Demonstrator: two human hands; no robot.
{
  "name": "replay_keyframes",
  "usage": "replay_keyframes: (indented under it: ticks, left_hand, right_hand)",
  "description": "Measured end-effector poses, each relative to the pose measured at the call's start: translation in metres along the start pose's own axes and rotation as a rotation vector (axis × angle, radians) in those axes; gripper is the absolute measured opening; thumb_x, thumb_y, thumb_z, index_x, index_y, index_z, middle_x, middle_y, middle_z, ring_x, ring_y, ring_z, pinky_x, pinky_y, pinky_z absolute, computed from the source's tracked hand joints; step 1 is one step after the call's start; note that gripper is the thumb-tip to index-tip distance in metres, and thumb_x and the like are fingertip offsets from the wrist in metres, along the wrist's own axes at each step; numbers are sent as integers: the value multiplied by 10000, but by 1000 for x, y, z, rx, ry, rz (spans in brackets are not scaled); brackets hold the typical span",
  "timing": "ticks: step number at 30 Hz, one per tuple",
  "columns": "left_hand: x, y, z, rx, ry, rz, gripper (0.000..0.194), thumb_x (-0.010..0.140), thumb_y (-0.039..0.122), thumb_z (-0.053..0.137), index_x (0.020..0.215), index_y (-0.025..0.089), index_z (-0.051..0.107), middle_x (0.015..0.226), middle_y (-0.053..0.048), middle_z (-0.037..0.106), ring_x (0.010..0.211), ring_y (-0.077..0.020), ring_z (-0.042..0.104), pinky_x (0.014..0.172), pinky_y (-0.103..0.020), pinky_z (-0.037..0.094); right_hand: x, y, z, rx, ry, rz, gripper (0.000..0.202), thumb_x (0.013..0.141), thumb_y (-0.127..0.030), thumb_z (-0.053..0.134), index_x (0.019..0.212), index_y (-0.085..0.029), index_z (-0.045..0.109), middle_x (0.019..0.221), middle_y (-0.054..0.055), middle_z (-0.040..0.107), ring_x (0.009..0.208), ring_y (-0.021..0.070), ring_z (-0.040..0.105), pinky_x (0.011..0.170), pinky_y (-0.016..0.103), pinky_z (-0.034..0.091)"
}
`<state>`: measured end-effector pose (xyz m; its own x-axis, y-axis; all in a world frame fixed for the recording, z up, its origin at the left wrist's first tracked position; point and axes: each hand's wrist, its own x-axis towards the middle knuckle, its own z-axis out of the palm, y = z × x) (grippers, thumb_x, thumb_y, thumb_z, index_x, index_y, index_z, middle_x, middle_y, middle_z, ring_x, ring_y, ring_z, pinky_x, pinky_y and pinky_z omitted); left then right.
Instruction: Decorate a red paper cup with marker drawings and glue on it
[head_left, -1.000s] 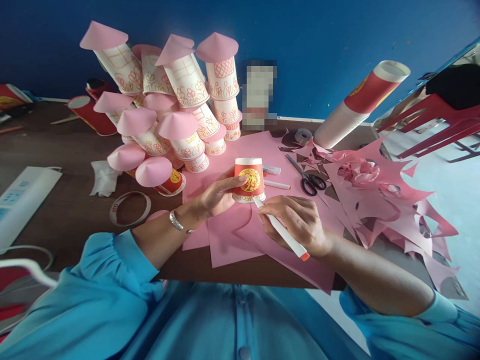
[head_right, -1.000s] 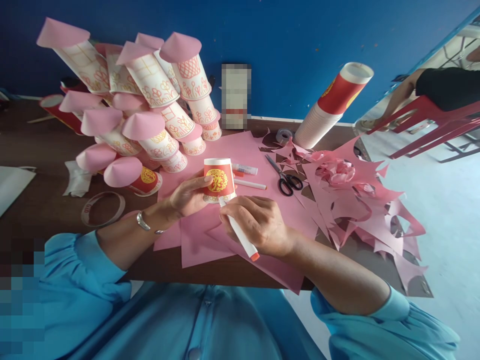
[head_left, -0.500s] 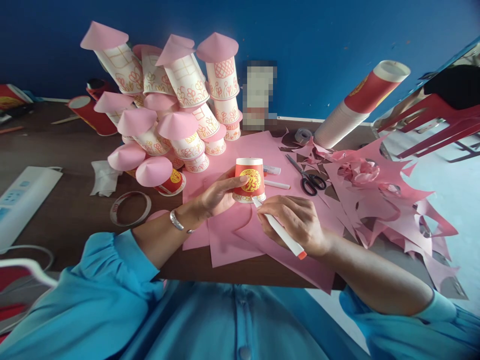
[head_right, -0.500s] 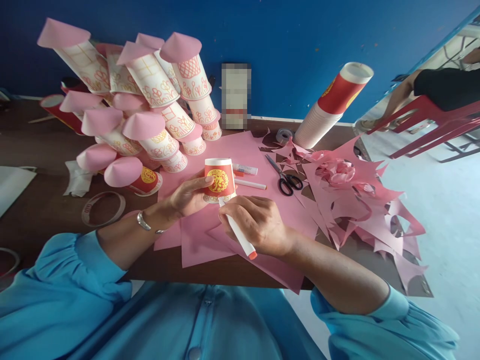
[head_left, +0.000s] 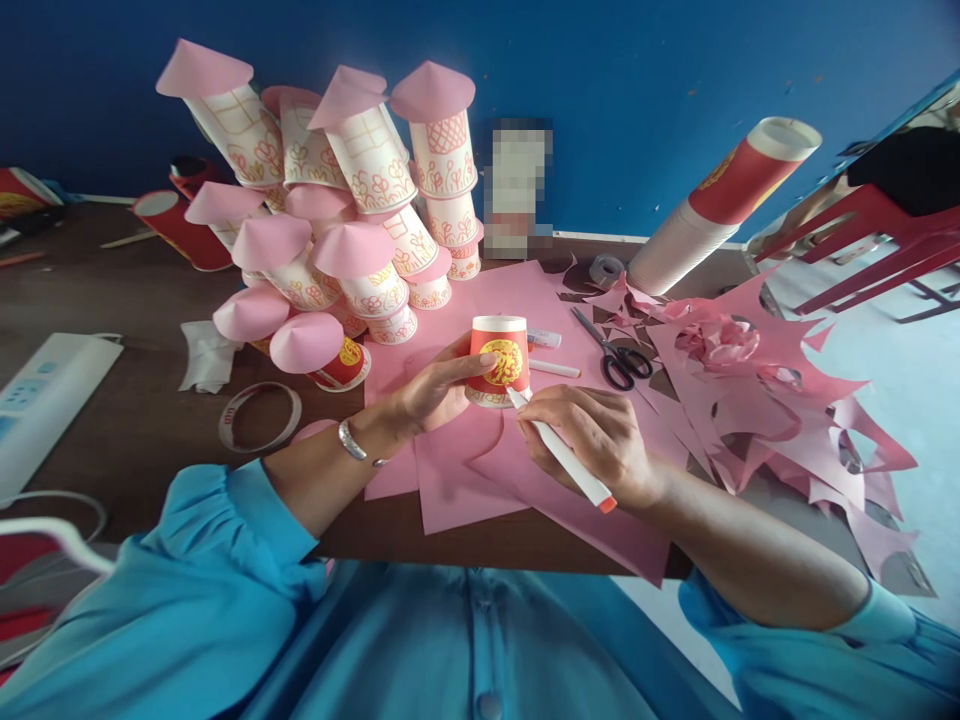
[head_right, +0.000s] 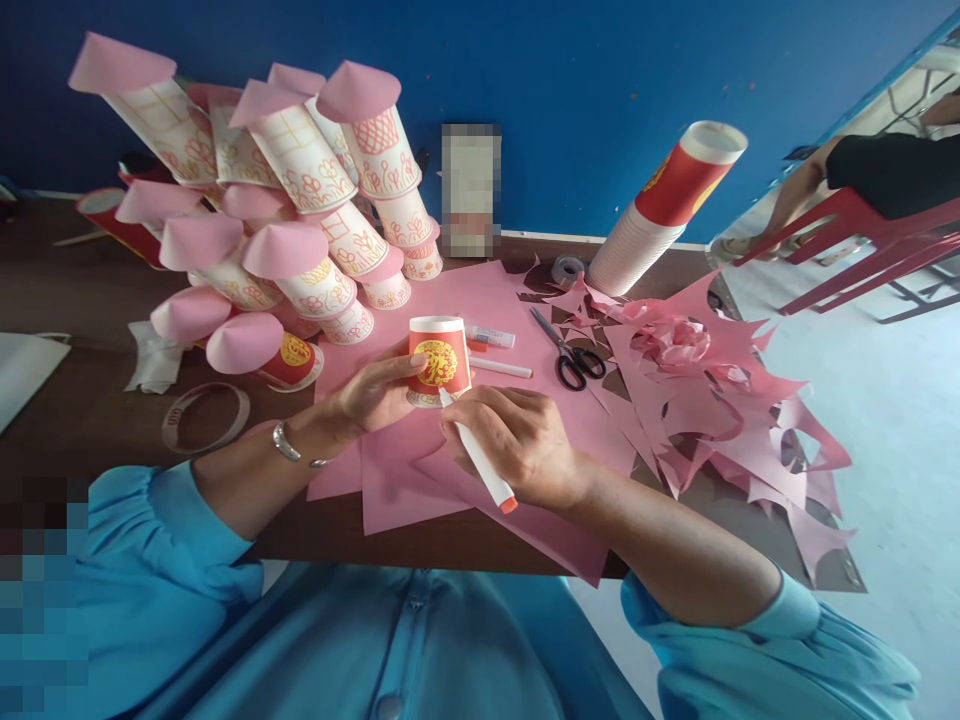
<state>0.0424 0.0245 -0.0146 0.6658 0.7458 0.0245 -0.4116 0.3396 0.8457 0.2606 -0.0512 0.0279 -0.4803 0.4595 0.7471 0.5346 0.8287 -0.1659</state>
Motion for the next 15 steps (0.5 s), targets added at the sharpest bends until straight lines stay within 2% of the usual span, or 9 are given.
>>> replay_keyframes:
  ticks: [5, 11, 15]
  left_hand:
    - [2, 1, 1, -23, -11, -2, 669, 945, 567, 880, 1493, 199, 778, 1491, -224, 831, 1422, -472, 782, 1170, -582, 616]
    - [1, 2, 4, -69, 4, 0, 623, 961, 553, 866, 1468, 199, 789, 1487, -223, 835, 1452, -475, 764, 1163, -583, 630]
    - [0, 0, 1, -145, 82, 8, 545, 953, 482, 883, 1379, 149, 815, 1455, -242, 844, 1409, -449, 784, 1158, -550, 630]
  right_hand:
    - [1, 0, 0, 4, 40, -36, 187, 1071, -58, 695, 1146, -223, 648, 838, -12, 789, 696, 159, 791, 622, 275, 644]
    - [0, -1, 0, 29, 66, -64, 272, 990, -14, 715, 1150, -228, 664, 846, -12, 789, 692, 162, 785, 626, 272, 652]
    - [-1, -1, 1, 21, 56, -49, 272, 998, -29, 734, 1171, -226, 659, 879, 2, 809, 704, 165, 796, 639, 276, 663]
